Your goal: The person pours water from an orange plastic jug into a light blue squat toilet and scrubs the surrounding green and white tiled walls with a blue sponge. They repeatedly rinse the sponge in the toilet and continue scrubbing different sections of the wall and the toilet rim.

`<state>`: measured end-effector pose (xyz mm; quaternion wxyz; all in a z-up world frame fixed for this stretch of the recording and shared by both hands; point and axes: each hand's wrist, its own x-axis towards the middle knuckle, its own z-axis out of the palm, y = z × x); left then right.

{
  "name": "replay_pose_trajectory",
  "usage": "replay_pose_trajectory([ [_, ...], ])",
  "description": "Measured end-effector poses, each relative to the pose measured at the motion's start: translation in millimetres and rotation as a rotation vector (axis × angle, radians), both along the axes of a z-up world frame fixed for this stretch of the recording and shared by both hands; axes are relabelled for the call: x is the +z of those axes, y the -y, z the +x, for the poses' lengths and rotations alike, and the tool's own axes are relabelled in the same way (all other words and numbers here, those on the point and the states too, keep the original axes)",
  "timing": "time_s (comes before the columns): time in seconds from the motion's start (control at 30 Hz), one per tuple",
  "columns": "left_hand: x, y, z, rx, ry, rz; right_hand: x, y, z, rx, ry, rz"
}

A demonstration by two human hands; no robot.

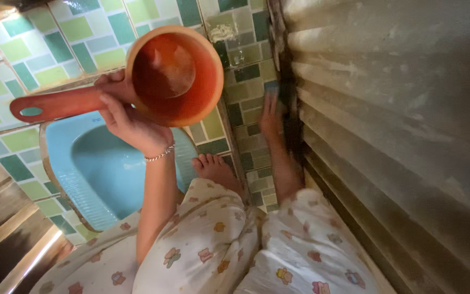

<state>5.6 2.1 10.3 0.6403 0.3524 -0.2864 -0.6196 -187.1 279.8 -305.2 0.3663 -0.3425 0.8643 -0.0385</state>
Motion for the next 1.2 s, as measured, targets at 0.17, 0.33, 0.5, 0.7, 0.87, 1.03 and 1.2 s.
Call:
replay_pose_trajectory([
  [0.17,-3,-5,3,0.034,0.059,0.008,20,-62,62,-0.005,-0.029,0.029],
  [0.33,-3,-10,-4,0.006,0.081,0.014,-8,56,42,0.033,0.038,-0.091],
  [0.5,-3,-8,-6,-0.036,0.080,-0.031,-22,187,-3,-0.288,0.940,-0.611],
  [0.7,-5,-1,-2,0.007,0.111,-0.050,-29,176,5,-0.554,0.751,-0.766],
  [0.87,-11,4,-1,-0.006,0.047,-0.003,-1,2,69,-0.480,0.911,-0.659],
  [1.03,-17,-2,-11,-0.050,0.034,0.006,-22,-9,83,-0.616,0.912,-0.500],
  [1.2,-21,-12,-11,-0.096,-0.009,0.002,-31,82,61,-0.525,0.835,-0.718],
])
